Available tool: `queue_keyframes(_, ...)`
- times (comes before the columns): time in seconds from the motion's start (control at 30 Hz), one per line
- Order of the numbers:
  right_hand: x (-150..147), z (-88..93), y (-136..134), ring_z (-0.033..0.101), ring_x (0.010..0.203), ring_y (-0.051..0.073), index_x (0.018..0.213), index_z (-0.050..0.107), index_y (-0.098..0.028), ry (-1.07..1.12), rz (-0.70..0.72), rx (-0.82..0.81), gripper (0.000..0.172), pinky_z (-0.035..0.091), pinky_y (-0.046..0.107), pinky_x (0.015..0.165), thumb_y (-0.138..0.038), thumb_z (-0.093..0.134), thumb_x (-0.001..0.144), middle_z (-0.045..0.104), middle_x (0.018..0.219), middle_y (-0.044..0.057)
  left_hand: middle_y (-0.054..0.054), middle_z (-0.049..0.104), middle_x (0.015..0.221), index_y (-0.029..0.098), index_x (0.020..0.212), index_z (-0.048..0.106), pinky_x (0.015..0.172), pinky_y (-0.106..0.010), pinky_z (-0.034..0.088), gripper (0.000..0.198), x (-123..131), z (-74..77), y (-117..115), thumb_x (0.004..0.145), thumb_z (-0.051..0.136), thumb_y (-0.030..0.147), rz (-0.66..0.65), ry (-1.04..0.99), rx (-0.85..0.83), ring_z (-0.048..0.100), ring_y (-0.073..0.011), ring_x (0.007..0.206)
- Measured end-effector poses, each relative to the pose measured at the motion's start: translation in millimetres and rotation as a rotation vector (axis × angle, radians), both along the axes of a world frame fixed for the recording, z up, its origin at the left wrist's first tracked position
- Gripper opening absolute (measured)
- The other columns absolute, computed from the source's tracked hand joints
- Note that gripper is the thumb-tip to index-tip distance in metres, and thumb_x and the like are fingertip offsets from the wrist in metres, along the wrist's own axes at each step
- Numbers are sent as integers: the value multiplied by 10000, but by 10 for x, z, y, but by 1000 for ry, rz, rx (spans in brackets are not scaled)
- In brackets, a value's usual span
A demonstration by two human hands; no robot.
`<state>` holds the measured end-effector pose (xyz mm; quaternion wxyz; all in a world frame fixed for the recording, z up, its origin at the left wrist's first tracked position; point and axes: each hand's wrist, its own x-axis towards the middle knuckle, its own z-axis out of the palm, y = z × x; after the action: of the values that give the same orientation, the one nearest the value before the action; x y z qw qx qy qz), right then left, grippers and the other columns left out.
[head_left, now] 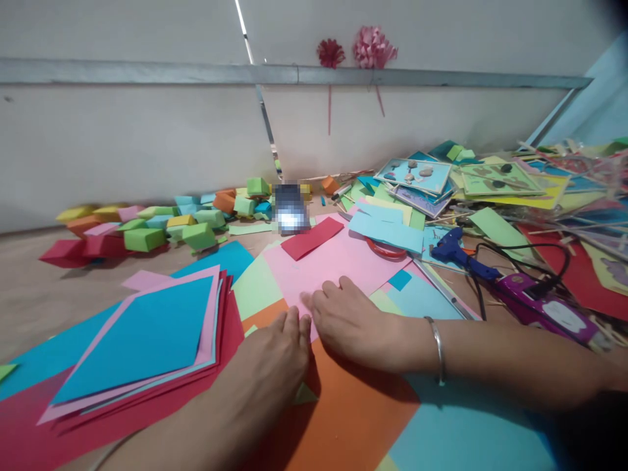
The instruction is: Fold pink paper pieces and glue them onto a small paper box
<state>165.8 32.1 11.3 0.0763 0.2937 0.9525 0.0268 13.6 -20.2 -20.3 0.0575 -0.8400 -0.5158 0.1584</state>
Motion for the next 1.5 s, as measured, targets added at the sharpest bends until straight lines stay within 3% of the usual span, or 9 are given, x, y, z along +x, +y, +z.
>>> queue_keyframes(0.13, 6, 35, 41, 549, 864, 249, 891, 696, -152, -93, -67, 5, 268, 352, 378, 673, -43, 451, 874, 623, 1166, 161, -305, 568, 1317, 14, 1331, 545, 714, -448, 607, 598, 10, 80, 11, 755, 383, -1, 10, 10, -101, 671, -383, 1036)
queue_keyframes(0.57, -7, 50, 157, 539, 817, 274, 911, 674, -114, -102, -301, 181, 275, 310, 377, 657, -1, 435, 836, 617, 866, 161, -198, 705, 1007, 71, 1134, 650, 625, -338, 531, 431, 103, 375, 41, 722, 523, 76, 42, -112, -145, 696, -287, 771)
queue_keyframes(0.7, -38, -27, 84, 503, 837, 258, 1133, 591, -138, 102, -55, 161, 323, 308, 363, 631, -67, 350, 930, 612, 951, 136, -209, 685, 1086, 107, 1072, 694, 666, -372, 526, 394, 121, 393, 49, 724, 510, 90, 69, -100, -200, 688, -328, 868)
queue_keyframes(0.8, -13, -30, 78, 500, 857, 253, 994, 647, -143, 13, 19, 38, 278, 321, 365, 644, -56, 398, 905, 614, 1003, 135, -136, 692, 984, 202, 938, 740, 628, -346, 509, 324, 51, 329, 45, 742, 498, 112, 49, -172, -187, 676, -288, 817)
queue_keyframes(0.97, 34, 35, 140, 526, 877, 267, 893, 696, -150, -116, -46, 57, 296, 343, 377, 672, -15, 435, 856, 615, 1042, 155, -76, 665, 872, 264, 707, 747, 608, -318, 492, 218, -13, 303, 51, 754, 558, 165, 13, -218, -194, 655, -243, 756)
queue_keyframes(1.17, 42, -23, 219, 568, 843, 272, 877, 715, -121, -235, -275, 123, 260, 362, 390, 706, -31, 473, 850, 644, 904, 173, -125, 650, 935, 175, 852, 750, 561, -294, 462, 208, 144, 514, 64, 741, 583, 119, 109, -145, -287, 662, -250, 751)
queue_keyframes(1.3, 77, 32, 277, 575, 866, 262, 930, 688, -99, -121, -342, 219, 281, 378, 375, 717, -11, 428, 867, 643, 925, 175, -123, 649, 900, 150, 812, 739, 561, -287, 429, 190, 179, 504, 44, 727, 576, 104, 76, -140, -277, 645, -234, 739)
queue_keyframes(1.4, 130, 104, 317, 557, 956, 252, 1076, 628, -113, 30, -177, 201, 303, 385, 336, 715, -17, 407, 892, 627, 1054, 163, -135, 642, 833, 117, 835, 719, 543, -316, 411, 180, 177, 377, 39, 753, 561, 130, 76, -118, -141, 613, -243, 691)
queue_keyframes(1.5, 188, 114, 378, 561, 951, 204, 1108, 610, -180, 132, 51, -15, 289, 394, 288, 724, -54, 499, 872, 625, 1112, 107, -134, 633, 817, 117, 890, 685, 570, -341, 415, 231, 153, 233, 83, 869, 465, 183, 81, -147, 43, 594, -257, 721)
